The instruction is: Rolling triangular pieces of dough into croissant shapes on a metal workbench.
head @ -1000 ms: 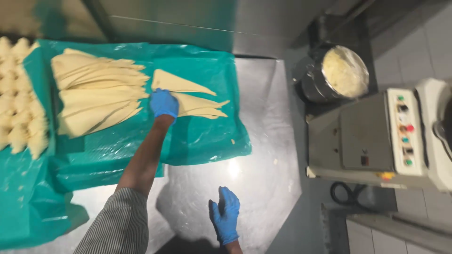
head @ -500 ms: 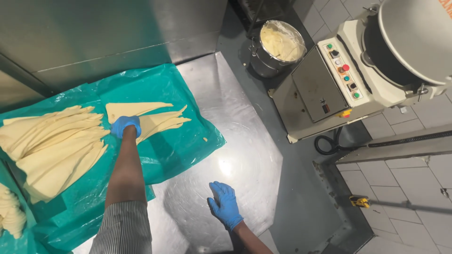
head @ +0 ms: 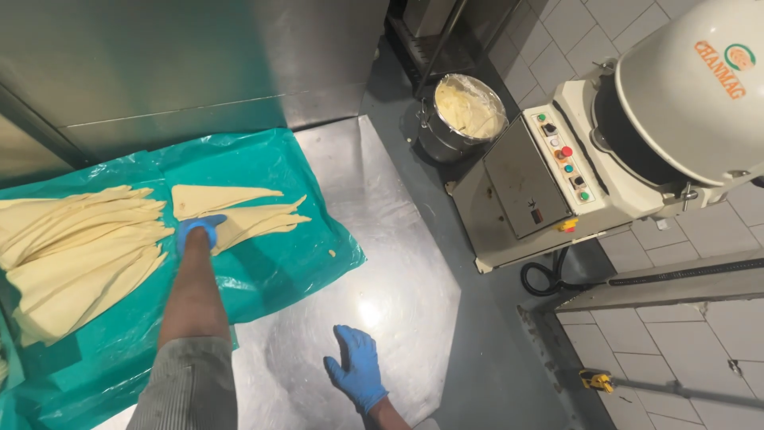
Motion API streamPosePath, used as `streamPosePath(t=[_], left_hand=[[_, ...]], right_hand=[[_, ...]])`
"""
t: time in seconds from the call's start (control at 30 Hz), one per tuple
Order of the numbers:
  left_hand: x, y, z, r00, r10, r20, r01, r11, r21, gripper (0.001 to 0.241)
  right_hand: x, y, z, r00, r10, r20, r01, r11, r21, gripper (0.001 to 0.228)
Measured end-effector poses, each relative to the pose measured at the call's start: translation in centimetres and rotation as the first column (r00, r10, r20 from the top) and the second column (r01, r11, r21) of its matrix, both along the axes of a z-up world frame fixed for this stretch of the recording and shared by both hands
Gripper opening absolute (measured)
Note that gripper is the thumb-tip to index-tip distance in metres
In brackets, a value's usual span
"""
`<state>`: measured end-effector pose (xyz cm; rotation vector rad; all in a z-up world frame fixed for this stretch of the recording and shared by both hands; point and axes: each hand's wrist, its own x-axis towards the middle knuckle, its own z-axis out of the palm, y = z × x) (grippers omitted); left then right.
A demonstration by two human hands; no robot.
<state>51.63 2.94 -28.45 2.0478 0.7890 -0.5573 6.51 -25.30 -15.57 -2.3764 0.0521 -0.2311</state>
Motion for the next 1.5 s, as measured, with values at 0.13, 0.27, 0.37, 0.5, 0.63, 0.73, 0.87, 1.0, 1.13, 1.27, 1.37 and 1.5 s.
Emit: streamPosePath(t=[0.13, 0.27, 0.37, 0.5, 0.63, 0.73, 0.87, 1.0, 1.13, 1.27, 1.37, 1.5], left_hand=[[0.4, 1.8, -1.4, 0.992, -0.067, 0.104, 0.087, 0.975, -0.204, 0.078], [-2.9, -0.4, 1.2, 0.942, -0.077, 0.326, 0.132, 0.98, -0.149, 0.069], [-6.3, -1.9, 1.9, 0.845, 0.143, 0.515, 0.096, 0.907, -0.41, 0.056], [-9.7, -6.1, 1.8, 0.727, 0.476, 0.494, -0.022, 0.736, -0.677, 0.056], [-13.4, -7.7, 2.8, 0.782, 0.544, 0.304, -0.029, 0.519, -0.854, 0.061], [-16.1, -6.6, 3.7, 0.748, 0.663, 0.016, -0.128, 0.168, -0.977, 0.053], [-18.1, -5.5, 3.7, 0.774, 0.627, 0.081, 0.015, 0.11, -0.994, 0.05], [-18.0, -4.8, 6.6, 0.84, 0.535, 0.089, 0.033, 0.114, -0.993, 0.048], [-18.3, -5.0, 6.7, 0.86, 0.502, 0.089, 0.043, 0.102, -0.994, 0.048], [-19.4, -4.9, 5.6, 0.85, 0.485, 0.207, 0.119, 0.207, -0.971, 0.052], [-20.3, -4.7, 5.0, 0.851, 0.471, 0.233, 0.149, 0.21, -0.966, 0.052], [-19.9, -4.6, 4.8, 0.857, 0.466, 0.218, 0.125, 0.223, -0.967, 0.05]], right_hand=[[0.1, -0.2, 0.5, 0.999, -0.007, -0.046, 0.009, 1.0, 0.024, 0.065], [1.0, -0.7, 0.4, 0.999, -0.025, -0.024, 0.027, 0.995, 0.1, 0.058], [3.8, 0.2, -1.7, 0.998, -0.028, 0.056, 0.018, 0.984, 0.175, 0.047], [18.0, 3.1, 7.0, 0.98, 0.134, 0.145, -0.159, 0.971, 0.177, 0.074], [27.3, 4.3, 5.9, 0.92, 0.379, 0.097, -0.386, 0.919, 0.081, 0.097], [28.6, 4.8, 5.2, 0.849, 0.503, -0.161, -0.499, 0.864, 0.064, 0.091], [28.5, 4.0, 3.2, 0.811, 0.584, -0.024, -0.576, 0.806, 0.137, 0.092], [28.7, 3.1, 5.8, 0.782, 0.622, -0.039, -0.615, 0.78, 0.118, 0.088], [28.7, 2.8, 3.9, 0.788, 0.604, -0.116, -0.601, 0.797, 0.069, 0.072], [27.9, 3.6, 4.6, 0.809, 0.588, -0.023, -0.588, 0.808, -0.028, 0.069], [27.4, 3.7, 5.3, 0.818, 0.574, -0.045, -0.573, 0.819, 0.031, 0.067], [27.8, 3.7, 5.8, 0.815, 0.574, -0.081, -0.569, 0.819, 0.08, 0.062]])
